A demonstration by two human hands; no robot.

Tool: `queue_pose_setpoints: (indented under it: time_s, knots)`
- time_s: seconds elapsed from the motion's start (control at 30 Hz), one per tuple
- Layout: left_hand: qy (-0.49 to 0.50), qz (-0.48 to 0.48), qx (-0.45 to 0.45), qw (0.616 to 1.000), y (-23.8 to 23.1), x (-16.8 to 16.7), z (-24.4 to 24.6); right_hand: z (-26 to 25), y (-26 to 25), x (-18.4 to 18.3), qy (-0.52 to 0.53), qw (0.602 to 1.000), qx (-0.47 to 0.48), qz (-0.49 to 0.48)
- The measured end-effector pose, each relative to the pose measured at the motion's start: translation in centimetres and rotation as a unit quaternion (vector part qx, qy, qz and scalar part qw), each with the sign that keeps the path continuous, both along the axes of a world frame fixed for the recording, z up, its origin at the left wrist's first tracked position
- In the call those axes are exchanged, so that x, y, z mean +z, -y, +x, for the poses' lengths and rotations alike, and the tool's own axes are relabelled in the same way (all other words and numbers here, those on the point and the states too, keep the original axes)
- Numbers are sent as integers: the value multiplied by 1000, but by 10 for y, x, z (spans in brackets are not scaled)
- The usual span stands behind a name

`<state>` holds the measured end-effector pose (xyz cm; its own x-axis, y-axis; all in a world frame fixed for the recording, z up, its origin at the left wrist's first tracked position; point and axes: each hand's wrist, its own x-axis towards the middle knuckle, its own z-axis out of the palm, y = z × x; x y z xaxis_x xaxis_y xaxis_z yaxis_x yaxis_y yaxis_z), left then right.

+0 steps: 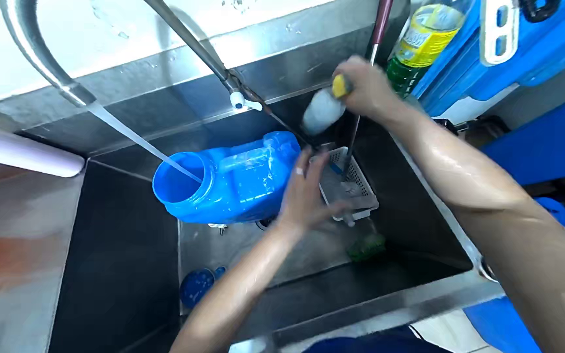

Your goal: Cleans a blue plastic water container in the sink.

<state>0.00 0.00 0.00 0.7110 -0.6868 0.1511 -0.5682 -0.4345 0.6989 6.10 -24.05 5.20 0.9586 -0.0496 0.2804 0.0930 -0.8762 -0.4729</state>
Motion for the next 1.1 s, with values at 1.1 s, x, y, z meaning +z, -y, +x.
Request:
queue_pose_setpoints:
  time_s: [1.1]
  knots:
    - [178, 281, -53, 942, 126, 123, 24, -146, -8, -142, -37, 477, -66, 875]
